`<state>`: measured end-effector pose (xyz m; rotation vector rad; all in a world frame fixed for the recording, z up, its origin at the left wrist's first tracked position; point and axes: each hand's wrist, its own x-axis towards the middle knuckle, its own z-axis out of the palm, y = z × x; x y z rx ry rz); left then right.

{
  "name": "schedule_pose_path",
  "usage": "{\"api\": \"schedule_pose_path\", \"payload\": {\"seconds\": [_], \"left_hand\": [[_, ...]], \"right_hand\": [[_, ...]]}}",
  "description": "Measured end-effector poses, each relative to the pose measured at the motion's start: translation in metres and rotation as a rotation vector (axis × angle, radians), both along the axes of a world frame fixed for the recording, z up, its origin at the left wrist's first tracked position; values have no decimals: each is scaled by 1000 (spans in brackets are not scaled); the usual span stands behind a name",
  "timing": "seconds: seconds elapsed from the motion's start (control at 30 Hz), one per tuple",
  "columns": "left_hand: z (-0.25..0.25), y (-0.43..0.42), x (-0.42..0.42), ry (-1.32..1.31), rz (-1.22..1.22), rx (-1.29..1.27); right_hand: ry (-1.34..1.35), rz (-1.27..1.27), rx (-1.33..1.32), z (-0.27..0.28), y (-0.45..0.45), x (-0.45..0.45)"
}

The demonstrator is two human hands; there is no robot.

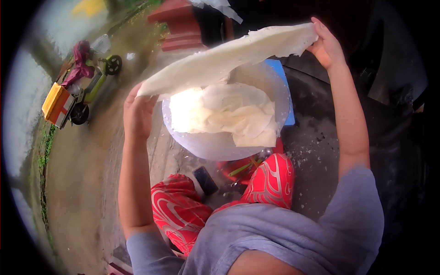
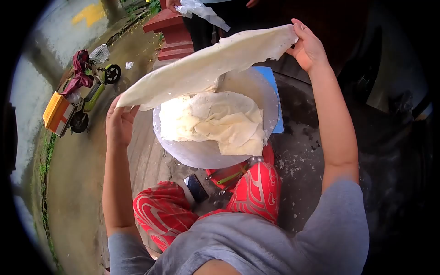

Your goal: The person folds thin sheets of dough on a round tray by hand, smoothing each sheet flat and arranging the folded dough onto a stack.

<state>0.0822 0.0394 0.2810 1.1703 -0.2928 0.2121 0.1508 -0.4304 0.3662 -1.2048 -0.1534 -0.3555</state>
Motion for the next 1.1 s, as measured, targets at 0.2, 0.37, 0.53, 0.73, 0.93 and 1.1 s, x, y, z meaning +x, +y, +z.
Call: {"api": "schedule_pose_path", "payload": {"seconds": [0.2,0.37,0.53,0.73,0.93,1.1], "left_hand": [[-128,-23,-90,211,-66,401],[-169,-25,-138,321,-272,686],[-152,-10,-133,279,-451,862],[-179,5,-23,900,-143,147],[-223,-25,-10,1141,338,246],[-277,-41,-58,1299,313,77]], "right_hand": [[484,-17,32,-199,-42,-78],[643,-15,10,-252,-37,-137],[577,38,195,-238,-51,-131],[547,123,473,-259,-41,-13],[633,35,-132,-249,42,5],[-286,151,-1435,-261,90,-39]]}}
